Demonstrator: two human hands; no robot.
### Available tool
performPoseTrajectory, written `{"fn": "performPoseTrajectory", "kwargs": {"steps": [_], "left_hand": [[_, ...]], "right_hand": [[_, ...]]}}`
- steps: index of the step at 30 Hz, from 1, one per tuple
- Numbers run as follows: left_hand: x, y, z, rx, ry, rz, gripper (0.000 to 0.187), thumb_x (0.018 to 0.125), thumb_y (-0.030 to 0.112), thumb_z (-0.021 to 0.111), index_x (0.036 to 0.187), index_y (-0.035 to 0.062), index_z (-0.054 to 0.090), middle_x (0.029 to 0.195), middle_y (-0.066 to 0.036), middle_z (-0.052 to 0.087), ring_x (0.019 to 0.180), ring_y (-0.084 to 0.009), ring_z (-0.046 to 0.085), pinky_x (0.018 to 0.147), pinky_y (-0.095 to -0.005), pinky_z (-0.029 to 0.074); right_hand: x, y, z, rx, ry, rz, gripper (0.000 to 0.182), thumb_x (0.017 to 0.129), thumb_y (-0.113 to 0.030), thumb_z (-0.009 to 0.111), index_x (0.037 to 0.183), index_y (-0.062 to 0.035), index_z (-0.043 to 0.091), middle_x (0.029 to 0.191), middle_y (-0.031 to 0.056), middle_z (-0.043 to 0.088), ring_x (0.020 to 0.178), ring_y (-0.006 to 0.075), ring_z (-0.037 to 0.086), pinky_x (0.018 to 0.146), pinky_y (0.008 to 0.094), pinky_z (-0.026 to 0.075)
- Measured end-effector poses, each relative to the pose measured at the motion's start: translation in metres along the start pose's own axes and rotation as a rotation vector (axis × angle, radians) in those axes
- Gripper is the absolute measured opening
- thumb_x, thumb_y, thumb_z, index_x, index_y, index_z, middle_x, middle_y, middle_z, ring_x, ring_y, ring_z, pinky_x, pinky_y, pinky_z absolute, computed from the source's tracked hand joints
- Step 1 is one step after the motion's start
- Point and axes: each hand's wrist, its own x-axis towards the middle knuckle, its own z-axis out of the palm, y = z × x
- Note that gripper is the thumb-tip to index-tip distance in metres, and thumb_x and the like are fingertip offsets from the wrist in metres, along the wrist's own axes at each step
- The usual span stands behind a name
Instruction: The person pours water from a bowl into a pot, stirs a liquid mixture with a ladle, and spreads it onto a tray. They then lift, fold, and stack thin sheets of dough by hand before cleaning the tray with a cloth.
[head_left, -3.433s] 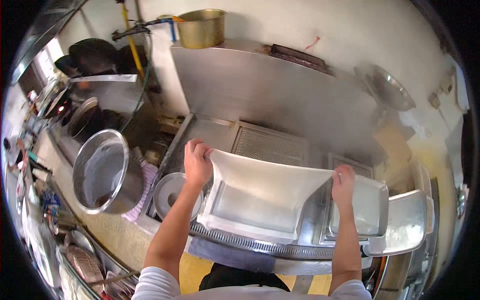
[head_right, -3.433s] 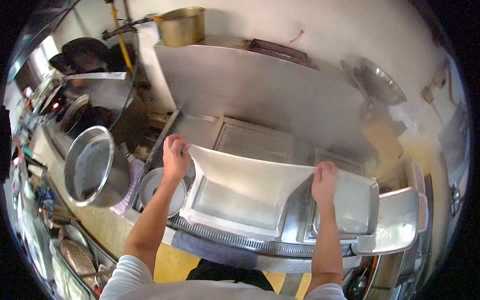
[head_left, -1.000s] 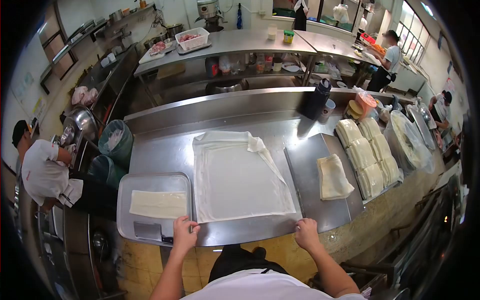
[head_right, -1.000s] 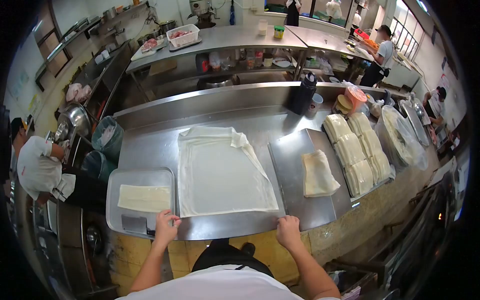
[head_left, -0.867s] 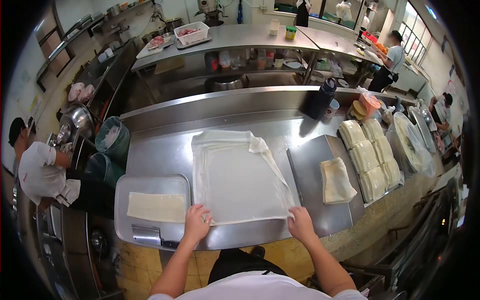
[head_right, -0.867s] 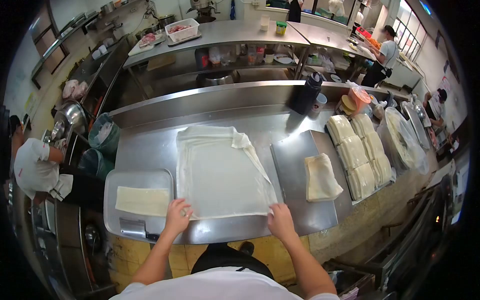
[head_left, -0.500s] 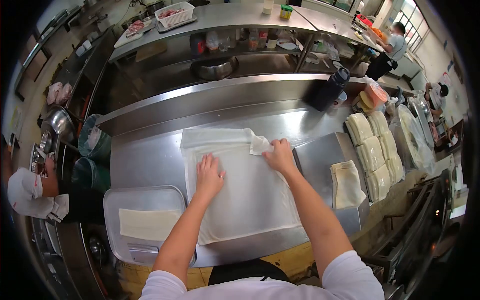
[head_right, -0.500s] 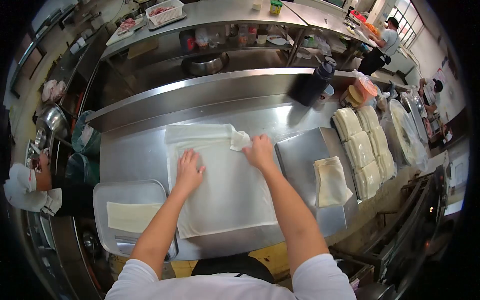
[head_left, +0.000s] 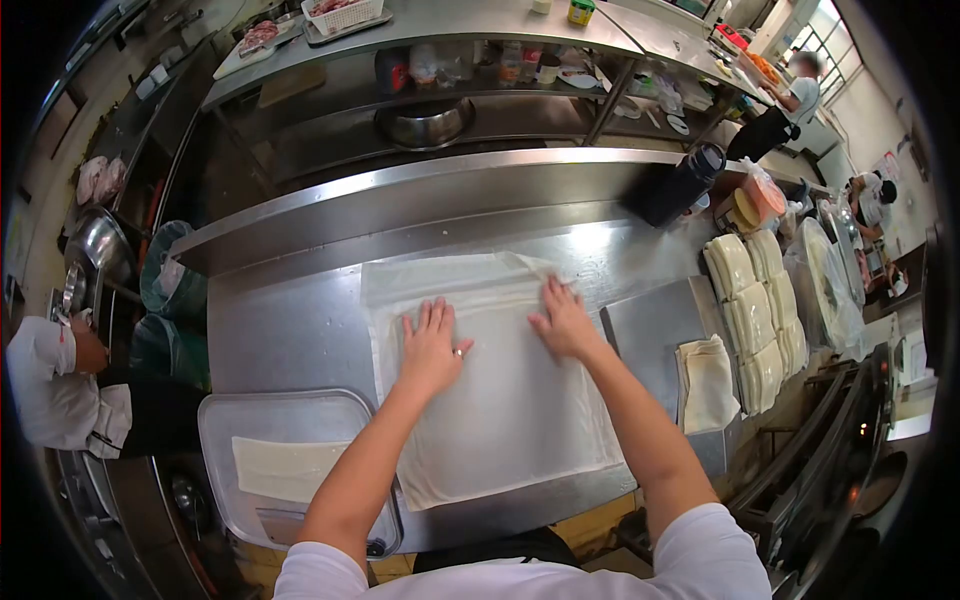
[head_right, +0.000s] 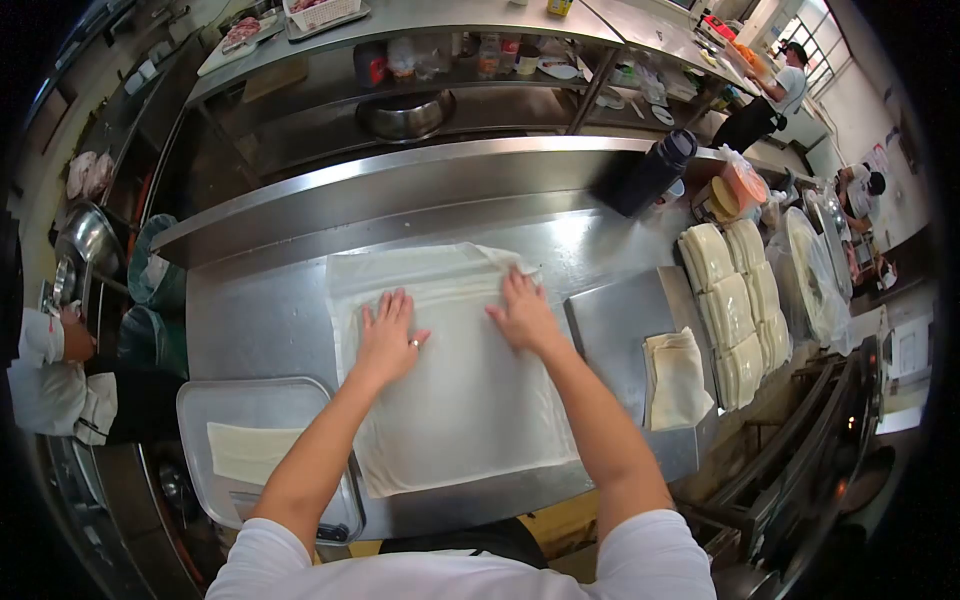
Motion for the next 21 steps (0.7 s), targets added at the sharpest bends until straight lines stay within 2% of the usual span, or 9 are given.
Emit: {"fn": "performPoseTrajectory", "kwargs": {"steps": [2, 5, 8, 10, 12, 14, 16, 19, 21], "left_hand": [[0.013, 0.0, -0.006, 0.022, -0.013, -0.021, 0.073, 0.103, 0.044, 0.057, 0.157, -0.0011, 0.037, 0.169, -0.02, 0.029, 0.158, -0.037, 0.022, 0.126, -0.0632, 0.012], [0.018, 0.016, -0.012, 0.073, -0.022, 0.012, 0.073, 0.103, 0.045, 0.054, 0.158, -0.0003, 0.037, 0.169, -0.019, 0.03, 0.158, -0.0367, 0.023, 0.126, -0.0636, 0.01], [0.014, 0.041, -0.011, 0.082, -0.082, 0.089, 0.073, 0.104, 0.046, 0.051, 0.159, 0.0007, 0.036, 0.168, -0.018, 0.031, 0.158, -0.0366, 0.024, 0.126, -0.0637, 0.009], [0.006, 0.034, -0.002, 0.047, -0.095, 0.058, 0.074, 0.103, 0.048, 0.051, 0.159, 0.0015, 0.036, 0.168, -0.016, 0.033, 0.157, -0.0374, 0.025, 0.126, -0.0645, 0.008], [-0.012, -0.011, -0.01, 0.122, -0.075, 0.016, 0.074, 0.103, 0.049, 0.051, 0.159, 0.0021, 0.037, 0.169, -0.016, 0.031, 0.158, -0.0388, 0.023, 0.126, -0.0651, 0.006], [-0.026, -0.059, -0.028, 0.196, -0.04, -0.054, 0.074, 0.103, 0.049, 0.051, 0.158, 0.0023, 0.039, 0.169, -0.017, 0.03, 0.158, -0.0412, 0.021, 0.125, -0.067, 0.006], [-0.033, -0.079, -0.041, 0.233, 0.004, -0.133, 0.071, 0.102, 0.047, 0.054, 0.156, 0.0019, 0.042, 0.168, -0.021, 0.031, 0.157, -0.0434, 0.02, 0.124, -0.0693, 0.008], [-0.011, -0.089, -0.067, 0.195, 0.137, -0.248, 0.065, 0.1, 0.039, 0.059, 0.15, 0.0003, 0.047, 0.164, -0.026, 0.033, 0.156, -0.0458, 0.021, 0.122, -0.0719, 0.01], [0.01, -0.101, -0.057, 0.117, 0.254, -0.276, 0.058, 0.098, 0.032, 0.063, 0.144, -0.0016, 0.052, 0.16, -0.03, 0.036, 0.154, -0.0478, 0.023, 0.12, -0.0737, 0.012]], "right_hand": [[0.033, 0.007, -0.019, -0.006, -0.059, 0.075, 0.075, 0.104, -0.05, 0.053, 0.153, 0.0062, 0.041, 0.166, 0.028, 0.029, 0.156, 0.0419, 0.025, 0.126, 0.0589, 0.02], [0.044, -0.022, -0.021, 0.033, -0.072, 0.21, 0.075, 0.106, -0.051, 0.046, 0.156, 0.0048, 0.038, 0.168, 0.0273, 0.025, 0.157, 0.0404, 0.023, 0.127, 0.057, 0.018], [0.023, -0.067, -0.002, 0.358, -0.226, 0.035, 0.078, 0.108, -0.053, 0.04, 0.16, 0.0035, 0.031, 0.17, 0.0247, 0.02, 0.159, 0.0373, 0.018, 0.128, 0.0566, 0.013], [0.01, -0.055, 0.0, 0.217, -0.255, 0.081, 0.08, 0.108, -0.055, 0.037, 0.162, 0.0029, 0.027, 0.171, 0.0237, 0.018, 0.16, 0.0359, 0.015, 0.128, 0.0561, 0.011], [-0.003, -0.023, -0.019, 0.047, -0.271, 0.165, 0.081, 0.108, -0.055, 0.036, 0.163, 0.0037, 0.023, 0.172, 0.0221, 0.017, 0.161, 0.0338, 0.013, 0.129, 0.0553, 0.008], [-0.004, 0.032, -0.022, -0.227, -0.188, 0.225, 0.078, 0.107, -0.056, 0.036, 0.157, 0.0041, 0.036, 0.169, 0.0234, 0.025, 0.16, 0.0335, 0.018, 0.128, 0.0578, 0.013], [0.008, 0.039, -0.059, -0.238, -0.145, 0.268, 0.068, 0.105, -0.048, 0.047, 0.148, 0.0041, 0.048, 0.156, 0.0261, 0.045, 0.148, 0.039, 0.039, 0.122, 0.0555, 0.031], [0.046, 0.035, -0.075, 0.109, -0.033, 0.272, 0.052, 0.099, -0.033, 0.06, 0.135, 0.0046, 0.06, 0.135, 0.0253, 0.062, 0.128, 0.0429, 0.056, 0.108, 0.0509, 0.047], [0.073, 0.042, -0.045, 0.109, 0.227, 0.121, 0.042, 0.095, -0.023, 0.065, 0.127, 0.0033, 0.064, 0.124, 0.0233, 0.066, 0.119, 0.0424, 0.06, 0.102, 0.0485, 0.051]]}}
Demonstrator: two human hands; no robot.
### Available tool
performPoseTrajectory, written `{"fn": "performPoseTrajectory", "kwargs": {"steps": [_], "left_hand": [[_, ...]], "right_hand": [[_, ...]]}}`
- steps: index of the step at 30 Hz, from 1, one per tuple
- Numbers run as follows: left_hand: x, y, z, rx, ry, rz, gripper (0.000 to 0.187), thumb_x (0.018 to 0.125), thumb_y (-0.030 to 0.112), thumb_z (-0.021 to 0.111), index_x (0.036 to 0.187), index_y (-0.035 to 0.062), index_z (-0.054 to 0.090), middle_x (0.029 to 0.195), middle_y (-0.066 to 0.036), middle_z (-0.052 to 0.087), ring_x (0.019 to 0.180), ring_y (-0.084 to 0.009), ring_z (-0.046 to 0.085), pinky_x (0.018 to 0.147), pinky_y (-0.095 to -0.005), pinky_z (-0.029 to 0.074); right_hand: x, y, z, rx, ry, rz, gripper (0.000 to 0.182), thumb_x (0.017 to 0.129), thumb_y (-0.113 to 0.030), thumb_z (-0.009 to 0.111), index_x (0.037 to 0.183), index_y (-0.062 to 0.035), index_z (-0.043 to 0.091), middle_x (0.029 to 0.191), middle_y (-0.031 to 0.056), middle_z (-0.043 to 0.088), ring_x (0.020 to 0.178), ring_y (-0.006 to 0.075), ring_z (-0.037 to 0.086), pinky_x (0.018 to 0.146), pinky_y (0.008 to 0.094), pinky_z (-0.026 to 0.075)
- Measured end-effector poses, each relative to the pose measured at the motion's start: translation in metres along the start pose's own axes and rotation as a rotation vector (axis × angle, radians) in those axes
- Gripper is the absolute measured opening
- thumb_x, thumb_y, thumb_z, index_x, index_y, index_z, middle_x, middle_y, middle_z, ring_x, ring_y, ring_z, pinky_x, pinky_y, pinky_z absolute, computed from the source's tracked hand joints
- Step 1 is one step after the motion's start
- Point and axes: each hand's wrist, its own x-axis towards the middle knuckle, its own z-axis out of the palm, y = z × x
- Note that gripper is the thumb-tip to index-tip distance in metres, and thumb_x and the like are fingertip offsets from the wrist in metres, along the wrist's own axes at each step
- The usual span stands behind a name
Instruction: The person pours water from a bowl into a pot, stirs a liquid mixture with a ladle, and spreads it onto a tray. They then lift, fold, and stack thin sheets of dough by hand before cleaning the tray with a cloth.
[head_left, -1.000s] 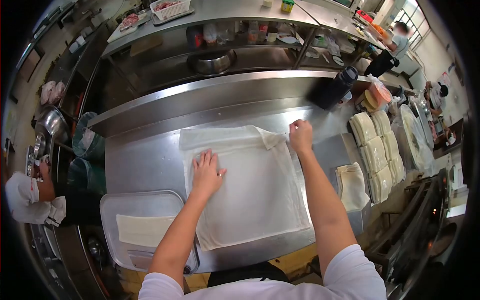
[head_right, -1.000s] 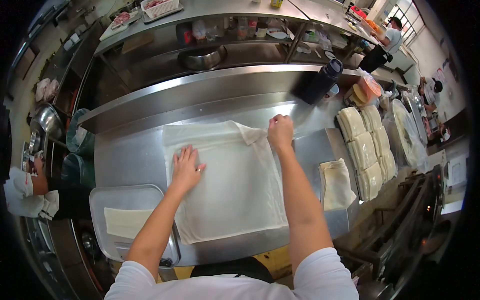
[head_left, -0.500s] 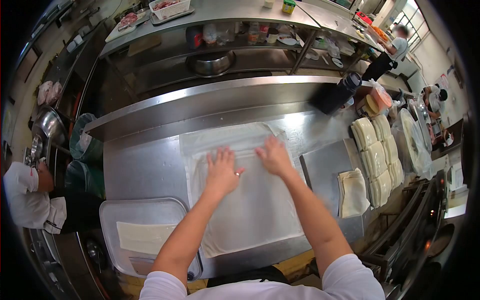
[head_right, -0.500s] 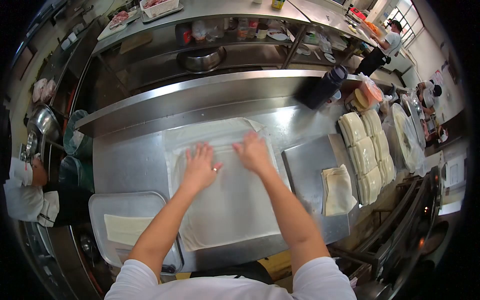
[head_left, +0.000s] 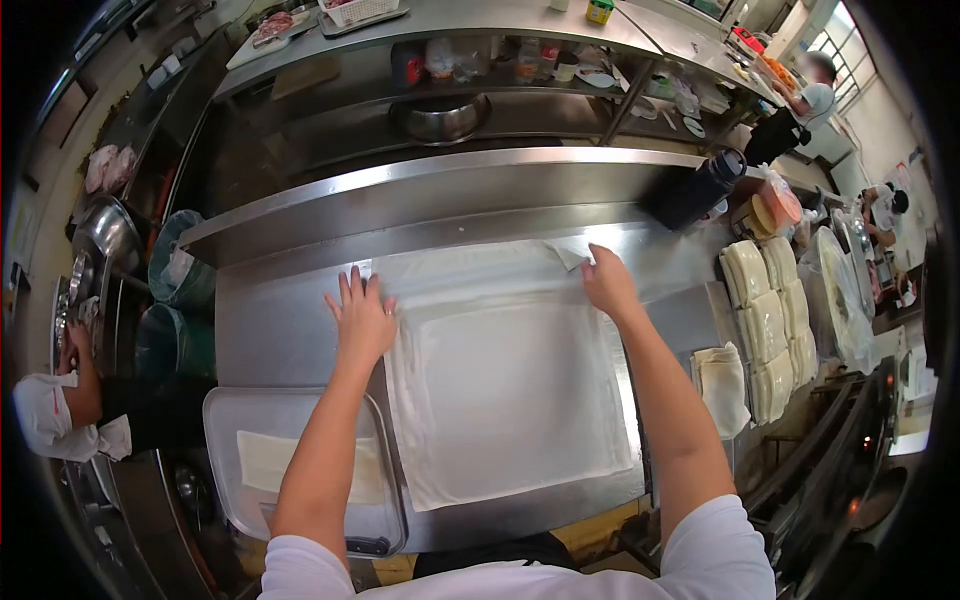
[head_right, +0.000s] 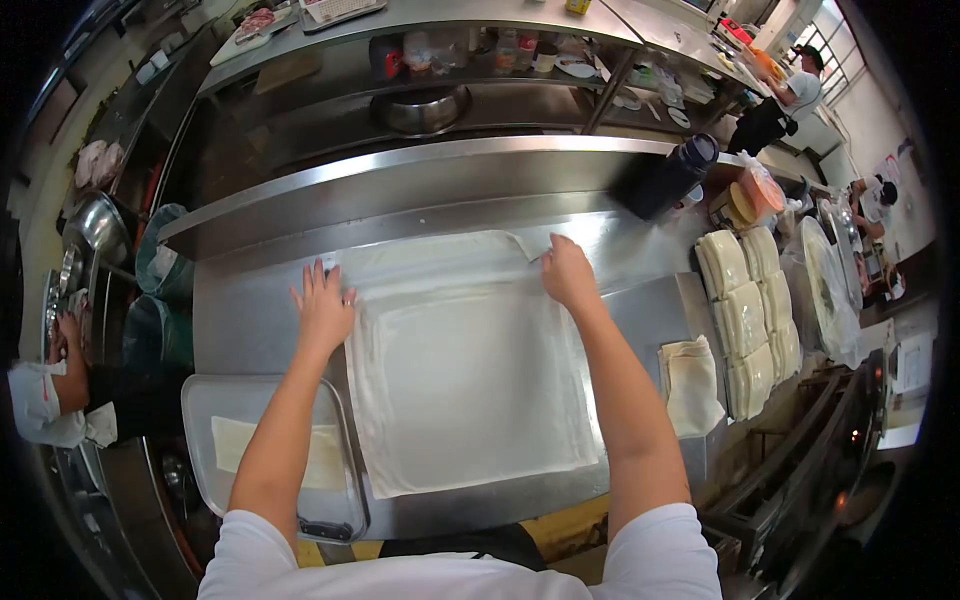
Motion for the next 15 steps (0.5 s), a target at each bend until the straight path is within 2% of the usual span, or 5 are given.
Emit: {"fn": "performPoseTrajectory", "kwargs": {"steps": [1, 6, 9, 12, 15], "left_hand": [[0.01, -0.002, 0.01, -0.018, 0.008, -0.032, 0.052, 0.097, 0.029, 0.064, 0.139, -0.0005, 0.056, 0.158, -0.028, 0.039, 0.153, -0.0474, 0.025, 0.12, -0.0734, 0.014], [0.026, -0.005, 0.02, -0.162, 0.0, -0.146, 0.018, 0.091, 0.017, 0.069, 0.105, 0.0057, 0.07, 0.148, -0.02, 0.051, 0.141, -0.0439, 0.042, 0.12, -0.066, 0.024], [0.004, -0.004, 0.015, -0.526, 0.28, -0.146, 0.004, 0.086, 0.007, 0.07, 0.09, 0.0083, 0.069, 0.139, -0.016, 0.055, 0.133, -0.0412, 0.048, 0.116, -0.0579, 0.032], [-0.046, 0.002, -0.02, -0.54, 0.389, 0.026, 0.01, 0.083, 0.003, 0.072, 0.088, 0.0093, 0.066, 0.138, -0.015, 0.057, 0.132, -0.0406, 0.049, 0.112, -0.0543, 0.037], [-0.103, -0.009, -0.028, -0.394, 0.308, 0.216, 0.014, 0.078, 0.0, 0.07, 0.089, 0.0087, 0.068, 0.139, -0.015, 0.055, 0.135, -0.042, 0.047, 0.114, -0.0572, 0.034]], "right_hand": [[0.007, -0.003, 0.01, 0.016, 0.127, -0.081, 0.038, 0.092, -0.019, 0.068, 0.123, 0.0027, 0.066, 0.119, 0.0224, 0.068, 0.115, 0.0422, 0.062, 0.098, 0.0473, 0.053], [0.008, -0.016, 0.021, -0.111, 0.059, -0.033, 0.02, 0.09, -0.011, 0.068, 0.107, -0.0008, 0.07, 0.105, 0.0205, 0.067, 0.105, 0.0398, 0.063, 0.092, 0.0479, 0.053], [-0.013, -0.012, 0.004, 0.011, 0.223, -0.106, 0.014, 0.088, -0.007, 0.067, 0.102, -0.0018, 0.07, 0.101, 0.0192, 0.065, 0.098, 0.0395, 0.061, 0.087, 0.0484, 0.051], [-0.058, -0.006, -0.027, 0.075, 0.336, -0.199, 0.007, 0.086, -0.002, 0.067, 0.093, -0.0027, 0.068, 0.097, 0.0174, 0.062, 0.092, 0.0395, 0.058, 0.083, 0.0489, 0.048], [-0.119, 0.005, -0.05, 0.031, 0.206, -0.293, 0.009, 0.082, 0.001, 0.066, 0.09, -0.0019, 0.066, 0.095, 0.0167, 0.06, 0.094, 0.039, 0.057, 0.081, 0.0471, 0.048]]}}
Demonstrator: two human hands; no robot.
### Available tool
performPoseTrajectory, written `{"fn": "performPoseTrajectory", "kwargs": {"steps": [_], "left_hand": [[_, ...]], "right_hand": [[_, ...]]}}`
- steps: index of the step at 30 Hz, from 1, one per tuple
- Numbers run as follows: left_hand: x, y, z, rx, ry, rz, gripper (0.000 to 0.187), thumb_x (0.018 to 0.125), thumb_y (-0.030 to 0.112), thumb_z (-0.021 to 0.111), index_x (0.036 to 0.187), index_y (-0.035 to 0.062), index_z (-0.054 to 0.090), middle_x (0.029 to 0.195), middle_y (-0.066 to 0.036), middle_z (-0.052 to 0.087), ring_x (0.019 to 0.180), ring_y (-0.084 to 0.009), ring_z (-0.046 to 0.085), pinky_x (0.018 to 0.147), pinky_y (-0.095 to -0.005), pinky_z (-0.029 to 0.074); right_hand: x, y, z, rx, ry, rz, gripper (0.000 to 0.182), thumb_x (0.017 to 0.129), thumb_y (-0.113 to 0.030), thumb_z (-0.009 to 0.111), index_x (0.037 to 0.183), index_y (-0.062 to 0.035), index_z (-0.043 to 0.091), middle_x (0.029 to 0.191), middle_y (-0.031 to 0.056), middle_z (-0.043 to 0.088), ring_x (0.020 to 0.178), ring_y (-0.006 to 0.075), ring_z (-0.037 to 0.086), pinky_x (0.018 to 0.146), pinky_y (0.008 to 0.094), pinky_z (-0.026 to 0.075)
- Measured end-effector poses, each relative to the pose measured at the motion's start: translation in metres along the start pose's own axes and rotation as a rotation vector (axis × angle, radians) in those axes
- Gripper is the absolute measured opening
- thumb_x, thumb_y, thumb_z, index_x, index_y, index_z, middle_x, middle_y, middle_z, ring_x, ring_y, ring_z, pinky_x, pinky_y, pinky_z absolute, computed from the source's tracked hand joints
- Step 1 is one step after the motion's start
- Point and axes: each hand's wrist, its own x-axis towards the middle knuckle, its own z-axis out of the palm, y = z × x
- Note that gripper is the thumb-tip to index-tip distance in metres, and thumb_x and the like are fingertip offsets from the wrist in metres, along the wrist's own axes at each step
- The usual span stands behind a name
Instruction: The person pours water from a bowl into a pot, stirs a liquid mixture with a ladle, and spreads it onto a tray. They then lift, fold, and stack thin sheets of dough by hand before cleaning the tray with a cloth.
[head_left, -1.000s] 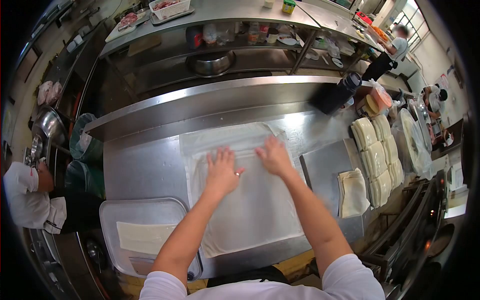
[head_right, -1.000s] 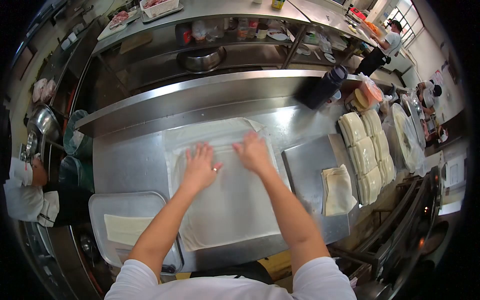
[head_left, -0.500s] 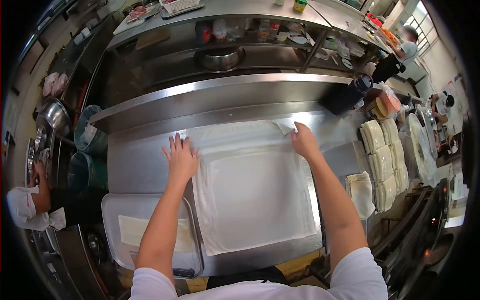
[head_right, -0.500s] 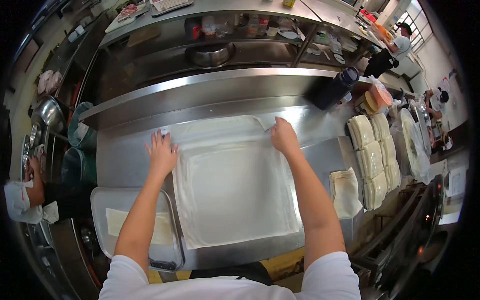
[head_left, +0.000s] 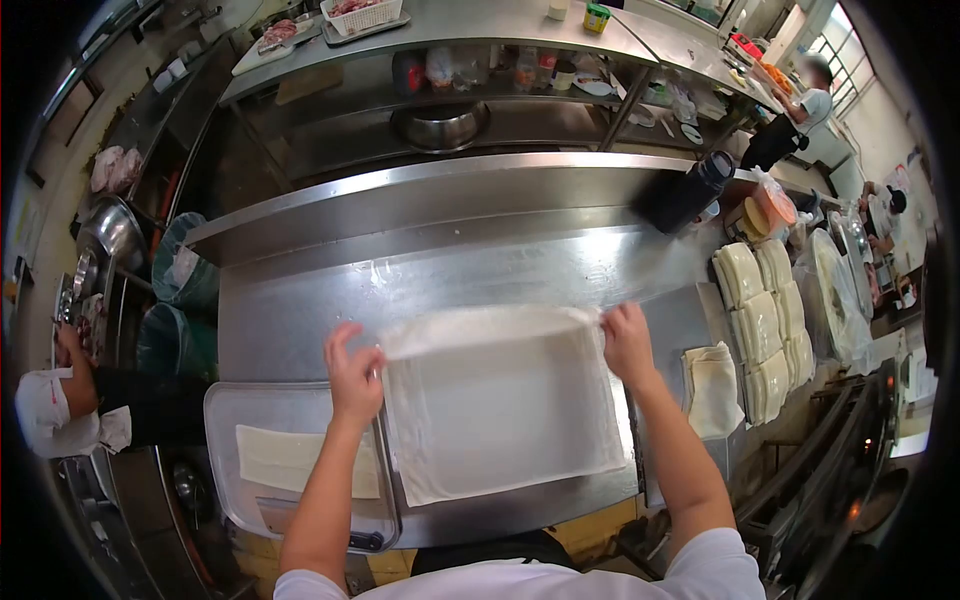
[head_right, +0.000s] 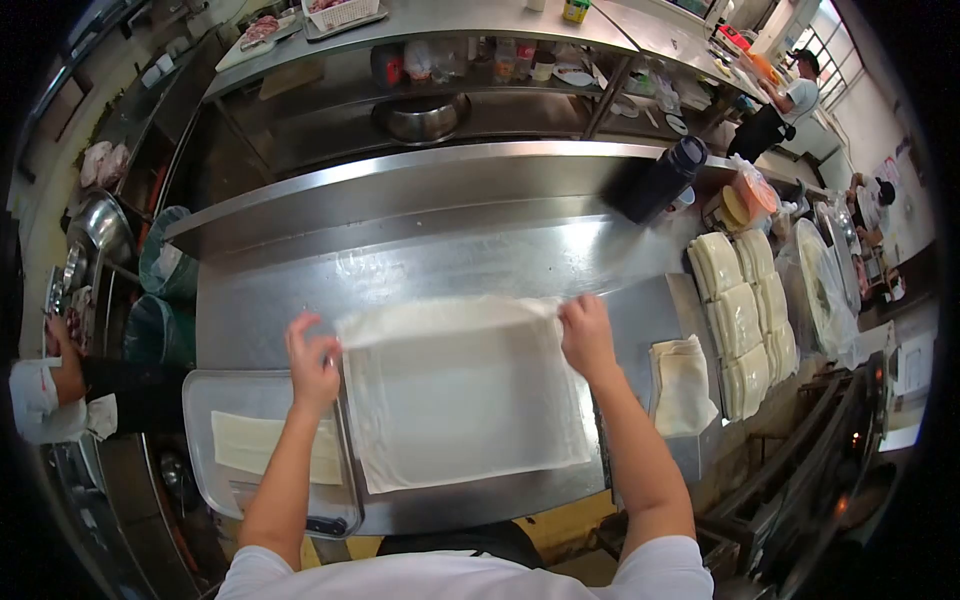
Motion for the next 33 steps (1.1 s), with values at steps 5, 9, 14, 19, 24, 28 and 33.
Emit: {"fn": "performPoseTrajectory", "kwargs": {"steps": [5, 9, 14, 19, 24, 28, 33], "left_hand": [[-0.053, 0.019, -0.014, 0.123, -0.296, -0.003, 0.026, 0.077, 0.0, 0.067, 0.101, 0.0101, 0.074, 0.15, -0.017, 0.05, 0.145, -0.0428, 0.038, 0.122, -0.0625, 0.024], [-0.053, 0.03, -0.008, 0.076, -0.267, -0.034, 0.044, 0.077, 0.001, 0.069, 0.12, 0.0101, 0.071, 0.154, -0.016, 0.048, 0.148, -0.041, 0.036, 0.123, -0.0594, 0.023], [-0.044, 0.045, 0.005, 0.008, -0.23, -0.022, 0.048, 0.081, 0.003, 0.069, 0.128, 0.0097, 0.068, 0.153, -0.015, 0.05, 0.147, -0.0406, 0.037, 0.123, -0.0596, 0.024], [-0.039, 0.03, 0.004, 0.019, -0.169, -0.088, 0.043, 0.083, 0.004, 0.069, 0.126, 0.008, 0.069, 0.149, -0.017, 0.052, 0.145, -0.0407, 0.039, 0.122, -0.0587, 0.026], [-0.021, 0.006, 0.004, 0.025, -0.131, -0.135, 0.041, 0.084, 0.01, 0.072, 0.125, 0.0062, 0.069, 0.148, -0.017, 0.052, 0.144, -0.0412, 0.039, 0.122, -0.0568, 0.027], [0.014, 0.005, 0.013, 0.157, -0.223, -0.185, 0.059, 0.085, 0.029, 0.079, 0.137, 0.0053, 0.062, 0.158, -0.02, 0.041, 0.151, -0.0421, 0.028, 0.122, -0.0605, 0.021], [0.062, 0.025, 0.031, 0.387, -0.403, -0.231, 0.095, 0.085, 0.054, 0.078, 0.155, 0.002, 0.041, 0.169, -0.026, 0.021, 0.158, -0.0433, 0.011, 0.123, -0.0683, 0.008]], "right_hand": [[-0.06, 0.002, -0.01, 0.018, -0.205, -0.02, 0.024, 0.08, 0.003, 0.065, 0.103, -0.0015, 0.069, 0.11, 0.0175, 0.065, 0.106, 0.0385, 0.061, 0.091, 0.0464, 0.05], [-0.04, -0.044, -0.007, 0.105, -0.271, 0.079, 0.038, 0.089, -0.008, 0.067, 0.127, -0.0003, 0.066, 0.135, 0.0221, 0.062, 0.127, 0.0404, 0.057, 0.112, 0.0493, 0.045], [0.002, -0.031, 0.051, -0.286, -0.555, 0.034, 0.06, 0.107, -0.038, 0.049, 0.146, 0.0071, 0.05, 0.156, 0.0254, 0.047, 0.147, 0.041, 0.042, 0.123, 0.056, 0.029], [0.049, -0.029, 0.034, -0.348, -0.626, 0.276, 0.072, 0.109, -0.048, 0.037, 0.154, 0.0077, 0.038, 0.164, 0.024, 0.035, 0.154, 0.0376, 0.032, 0.126, 0.058, 0.019], [0.027, -0.028, 0.05, -0.434, -0.812, 0.196, 0.074, 0.109, -0.047, 0.038, 0.158, 0.0081, 0.031, 0.169, 0.0249, 0.023, 0.158, 0.0373, 0.022, 0.126, 0.0611, 0.014], [0.034, -0.015, 0.04, -0.354, -0.415, 0.309, 0.075, 0.108, -0.046, 0.043, 0.158, 0.0093, 0.03, 0.169, 0.0264, 0.023, 0.157, 0.0405, 0.022, 0.124, 0.066, 0.012], [0.001, -0.055, 0.032, -0.228, -0.3, 0.242, 0.075, 0.107, -0.043, 0.049, 0.156, 0.0102, 0.031, 0.166, 0.0295, 0.028, 0.156, 0.0439, 0.025, 0.123, 0.0672, 0.013]]}}
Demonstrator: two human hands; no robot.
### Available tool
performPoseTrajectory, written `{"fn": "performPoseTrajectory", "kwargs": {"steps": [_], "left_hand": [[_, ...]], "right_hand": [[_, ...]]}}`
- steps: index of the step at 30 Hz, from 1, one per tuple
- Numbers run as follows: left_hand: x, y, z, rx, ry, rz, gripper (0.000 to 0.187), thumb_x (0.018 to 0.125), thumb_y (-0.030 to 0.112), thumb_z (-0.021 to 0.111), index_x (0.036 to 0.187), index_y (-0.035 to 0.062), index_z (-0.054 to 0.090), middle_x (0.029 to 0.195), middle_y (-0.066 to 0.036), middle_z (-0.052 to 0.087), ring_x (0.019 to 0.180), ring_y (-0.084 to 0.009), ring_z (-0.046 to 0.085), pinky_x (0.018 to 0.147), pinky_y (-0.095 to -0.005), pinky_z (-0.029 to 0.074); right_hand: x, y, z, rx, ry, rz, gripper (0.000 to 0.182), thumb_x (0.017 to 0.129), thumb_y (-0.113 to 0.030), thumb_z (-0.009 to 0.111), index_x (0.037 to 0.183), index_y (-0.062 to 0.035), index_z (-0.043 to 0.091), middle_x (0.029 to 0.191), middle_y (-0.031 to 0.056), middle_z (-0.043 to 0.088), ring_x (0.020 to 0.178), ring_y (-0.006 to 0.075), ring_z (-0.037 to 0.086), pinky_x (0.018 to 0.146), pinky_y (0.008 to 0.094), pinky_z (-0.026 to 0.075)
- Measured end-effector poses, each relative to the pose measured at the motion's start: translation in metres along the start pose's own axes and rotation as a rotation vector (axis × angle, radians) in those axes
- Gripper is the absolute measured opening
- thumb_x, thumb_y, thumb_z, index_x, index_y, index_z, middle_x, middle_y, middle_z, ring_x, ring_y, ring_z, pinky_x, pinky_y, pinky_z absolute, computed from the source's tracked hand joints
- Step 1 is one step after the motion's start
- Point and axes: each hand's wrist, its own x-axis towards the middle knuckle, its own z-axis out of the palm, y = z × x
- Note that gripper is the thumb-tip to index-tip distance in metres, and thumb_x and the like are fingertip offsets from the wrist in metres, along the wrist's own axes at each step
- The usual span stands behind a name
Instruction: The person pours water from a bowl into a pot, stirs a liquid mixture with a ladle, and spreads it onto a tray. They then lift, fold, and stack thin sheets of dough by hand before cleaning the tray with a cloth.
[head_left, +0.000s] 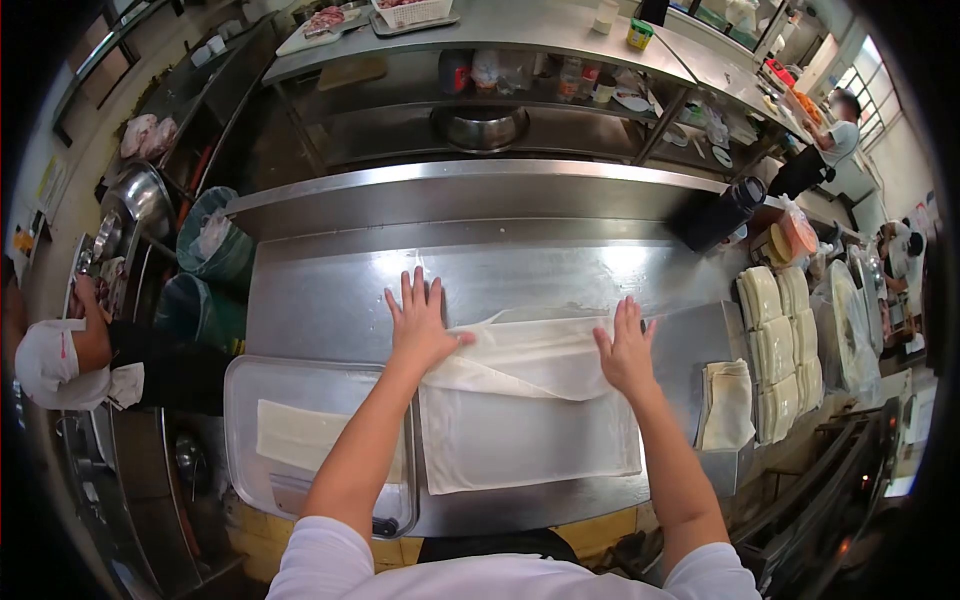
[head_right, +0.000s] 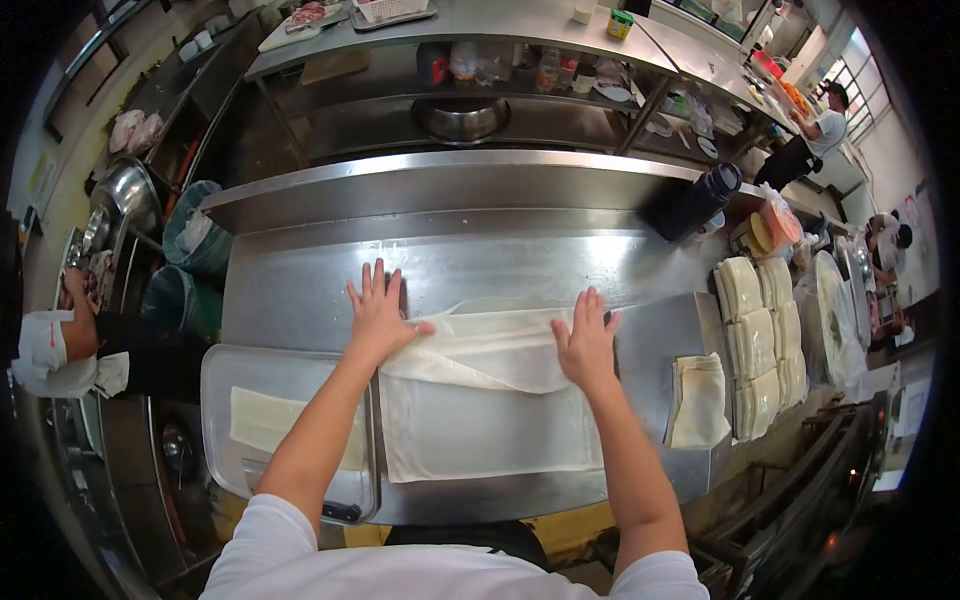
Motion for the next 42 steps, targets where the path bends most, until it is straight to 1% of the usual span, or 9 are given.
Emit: {"fn": "performPoseTrajectory", "kwargs": {"steps": [5, 8, 14, 17, 20, 26, 29, 35, 42], "left_hand": [[0.044, -0.022, 0.051, -0.076, 0.152, -0.107, 0.104, 0.083, 0.058, 0.077, 0.158, -0.0009, 0.035, 0.171, -0.026, 0.015, 0.16, -0.0428, 0.007, 0.124, -0.0677, 0.004], [0.019, -0.002, -0.005, -0.097, -0.085, -0.022, 0.1, 0.086, 0.055, 0.075, 0.157, -0.0026, 0.035, 0.17, -0.027, 0.016, 0.159, -0.0433, 0.009, 0.124, -0.0678, 0.005], [0.025, -0.057, 0.057, -0.014, 0.257, -0.193, 0.094, 0.085, 0.051, 0.078, 0.154, -0.001, 0.04, 0.169, -0.026, 0.019, 0.159, -0.0439, 0.01, 0.125, -0.0657, 0.007], [-0.009, -0.051, 0.033, -0.403, 0.122, 0.015, 0.072, 0.083, 0.04, 0.083, 0.14, 0.0052, 0.056, 0.167, -0.024, 0.025, 0.158, -0.0446, 0.013, 0.126, -0.0654, 0.009], [-0.065, -0.011, -0.028, -0.138, -0.174, 0.179, 0.041, 0.084, 0.026, 0.082, 0.118, 0.0083, 0.069, 0.164, -0.024, 0.032, 0.156, -0.0453, 0.019, 0.126, -0.0633, 0.013], [-0.09, -0.033, 0.016, -0.325, 0.172, 0.261, 0.009, 0.083, 0.014, 0.081, 0.088, 0.0096, 0.075, 0.152, -0.019, 0.047, 0.149, -0.0442, 0.032, 0.123, -0.0616, 0.023], [-0.098, -0.018, -0.004, -0.523, 0.327, 0.18, 0.006, 0.083, 0.011, 0.079, 0.087, 0.0092, 0.075, 0.147, -0.018, 0.052, 0.146, -0.0431, 0.036, 0.121, -0.058, 0.028], [-0.14, -0.013, -0.014, -0.382, 0.281, 0.256, 0.007, 0.082, 0.009, 0.079, 0.087, 0.0087, 0.075, 0.147, -0.019, 0.052, 0.145, -0.0438, 0.037, 0.12, -0.0565, 0.03], [-0.211, -0.005, -0.01, -0.306, 0.183, 0.294, 0.008, 0.079, 0.012, 0.08, 0.087, 0.0098, 0.077, 0.147, -0.02, 0.052, 0.145, -0.045, 0.037, 0.121, -0.0586, 0.026]], "right_hand": [[-0.052, -0.02, -0.01, 0.154, -0.034, -0.003, 0.072, 0.107, -0.038, 0.054, 0.155, 0.0119, 0.033, 0.165, 0.031, 0.029, 0.155, 0.0458, 0.026, 0.124, 0.0644, 0.012], [-0.075, -0.021, -0.016, 0.236, -0.05, 0.03, 0.071, 0.107, -0.037, 0.054, 0.154, 0.0121, 0.034, 0.164, 0.0314, 0.03, 0.154, 0.0461, 0.027, 0.125, 0.0619, 0.012], [-0.101, -0.024, -0.012, 0.269, -0.044, 0.034, 0.069, 0.105, -0.037, 0.058, 0.15, 0.0118, 0.041, 0.16, 0.0325, 0.037, 0.151, 0.0482, 0.032, 0.125, 0.0615, 0.016], [-0.107, -0.033, -0.013, 0.324, -0.075, 0.032, 0.068, 0.105, -0.036, 0.059, 0.152, 0.0095, 0.041, 0.161, 0.0317, 0.036, 0.153, 0.0456, 0.029, 0.126, 0.0593, 0.014], [-0.112, -0.037, 0.003, 0.296, -0.07, -0.041, 0.069, 0.1, -0.035, 0.067, 0.149, 0.0073, 0.045, 0.163, 0.0325, 0.032, 0.153, 0.0471, 0.028, 0.125, 0.0624, 0.016], [-0.09, -0.057, -0.005, 0.168, -0.044, -0.288, 0.073, 0.091, -0.034, 0.075, 0.151, -0.0029, 0.047, 0.166, 0.031, 0.024, 0.153, 0.0467, 0.028, 0.122, 0.0665, 0.019], [-0.069, -0.018, 0.011, -0.007, 0.048, -0.242, 0.054, 0.091, -0.026, 0.074, 0.138, -0.0064, 0.059, 0.162, 0.0284, 0.035, 0.152, 0.0449, 0.032, 0.122, 0.0669, 0.02], [-0.064, 0.045, 0.012, 0.098, 0.208, -0.128, 0.01, 0.091, -0.014, 0.068, 0.097, -0.0066, 0.07, 0.147, 0.0211, 0.056, 0.143, 0.0428, 0.045, 0.121, 0.0696, 0.022], [-0.148, 0.062, -0.017, -0.05, 0.146, -0.268, 0.013, 0.091, -0.016, 0.067, 0.099, -0.0055, 0.069, 0.144, 0.0222, 0.057, 0.14, 0.0427, 0.049, 0.121, 0.0708, 0.021]]}}
